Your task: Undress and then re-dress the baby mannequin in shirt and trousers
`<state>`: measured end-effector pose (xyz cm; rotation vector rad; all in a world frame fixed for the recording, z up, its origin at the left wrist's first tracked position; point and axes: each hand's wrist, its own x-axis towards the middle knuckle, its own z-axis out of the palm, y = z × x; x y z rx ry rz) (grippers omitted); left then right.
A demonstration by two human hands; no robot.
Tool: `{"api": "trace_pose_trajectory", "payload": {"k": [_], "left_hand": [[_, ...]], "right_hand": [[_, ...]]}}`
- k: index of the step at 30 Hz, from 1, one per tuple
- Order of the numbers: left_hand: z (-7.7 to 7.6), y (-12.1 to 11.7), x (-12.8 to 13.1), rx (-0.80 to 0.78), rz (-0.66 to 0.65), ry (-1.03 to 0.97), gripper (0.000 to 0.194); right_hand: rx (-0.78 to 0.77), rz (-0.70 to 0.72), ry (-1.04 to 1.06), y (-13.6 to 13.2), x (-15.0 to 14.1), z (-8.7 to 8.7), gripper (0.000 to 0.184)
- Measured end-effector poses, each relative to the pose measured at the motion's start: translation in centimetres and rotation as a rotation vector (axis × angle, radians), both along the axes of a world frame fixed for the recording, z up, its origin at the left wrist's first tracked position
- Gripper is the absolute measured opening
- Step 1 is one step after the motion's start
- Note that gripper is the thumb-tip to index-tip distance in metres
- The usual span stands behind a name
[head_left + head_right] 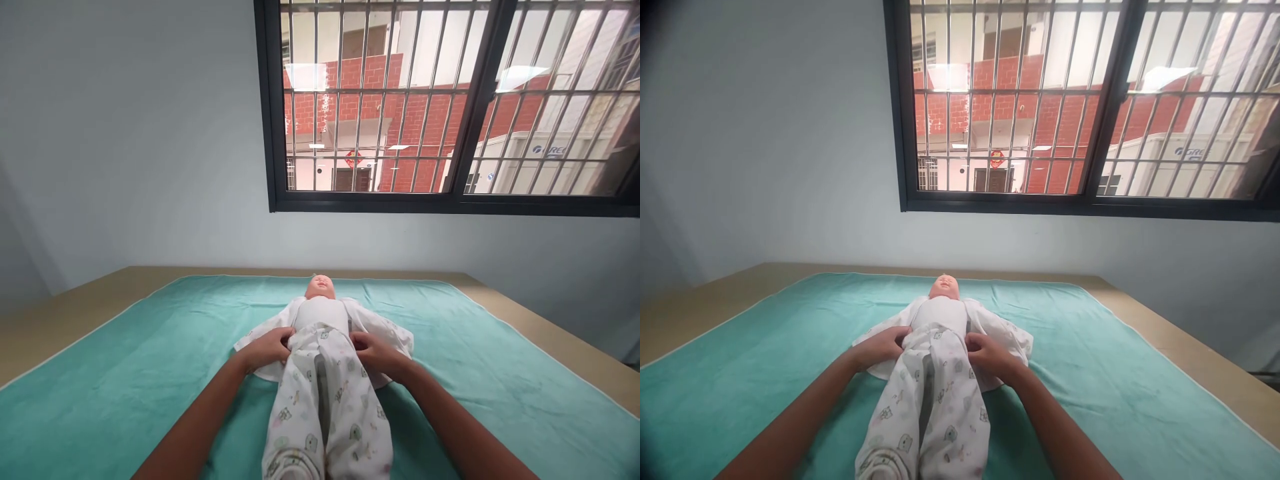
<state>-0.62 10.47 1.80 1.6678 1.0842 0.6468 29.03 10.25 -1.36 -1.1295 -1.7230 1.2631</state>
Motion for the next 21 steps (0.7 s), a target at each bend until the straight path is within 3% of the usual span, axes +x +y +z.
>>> {"api": "trace_pose_trajectory", "payload": {"k": [5, 12, 21], "left_hand": [[-1.5, 0.3, 0.4, 0.082, 0.086, -0.143, 0.013], [-4.3, 0.9, 2.2, 0.114, 0.203, -0.378, 0.015], [-4.5, 1.3, 1.4, 0.089, 0.130, -0.431, 0.014]], "right_hand": [[0.126, -0.165, 0.044, 0.2, -1.4, -1.4, 0.024], [0.239, -0.179, 0.001, 1.6, -1.3, -2.3, 0.017], [0.362, -0.118, -0.132, 2.1, 0.3, -1.9, 0.015]]}}
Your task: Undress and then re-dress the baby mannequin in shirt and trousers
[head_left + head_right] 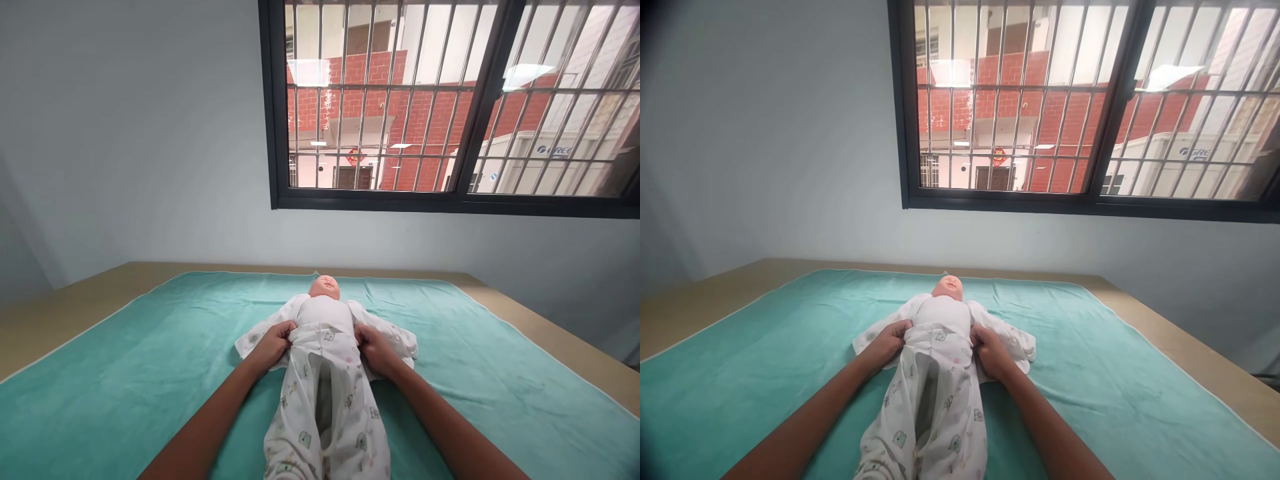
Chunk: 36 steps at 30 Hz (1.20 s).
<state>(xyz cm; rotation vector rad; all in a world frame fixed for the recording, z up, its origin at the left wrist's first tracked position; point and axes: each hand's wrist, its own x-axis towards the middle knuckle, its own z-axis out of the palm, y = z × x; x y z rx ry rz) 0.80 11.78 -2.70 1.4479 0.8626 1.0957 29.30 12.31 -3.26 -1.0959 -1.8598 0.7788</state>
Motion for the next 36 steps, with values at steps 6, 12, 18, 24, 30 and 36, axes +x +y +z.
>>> {"api": "trace_pose_trajectory", "payload": {"k": [6, 12, 18, 24, 30, 36], "left_hand": [[1.0, -1.0, 0.1, 0.028, -0.054, 0.068, 0.022], [2.2, -2.2, 0.6, 0.117, 0.016, 0.213, 0.027], [1.4, -2.1, 0.9, 0.106, 0.148, 0.238, 0.018], [0.5, -1.2, 0.7, 0.133, 0.176, 0.229, 0.011], [-0.1, -0.9, 0.7, 0.151, 0.159, 0.166, 0.007], [0.0, -0.8, 1.1, 0.133, 0.209, 0.078, 0.013]], "right_hand": [[0.004, -0.022, -0.023, -0.3, -0.5, -0.2, 0.010], [-0.141, 0.052, 0.067, -0.7, -1.0, 0.5, 0.025], [-0.138, 0.007, -0.043, -1.1, -1.1, 1.0, 0.005], [-0.075, -0.061, -0.019, -1.5, -1.7, 0.8, 0.017], [-0.008, 0.011, 0.020, -1.4, -1.3, 1.0, 0.026], [-0.023, -0.026, 0.035, -1.0, -1.2, 0.5, 0.013]]}}
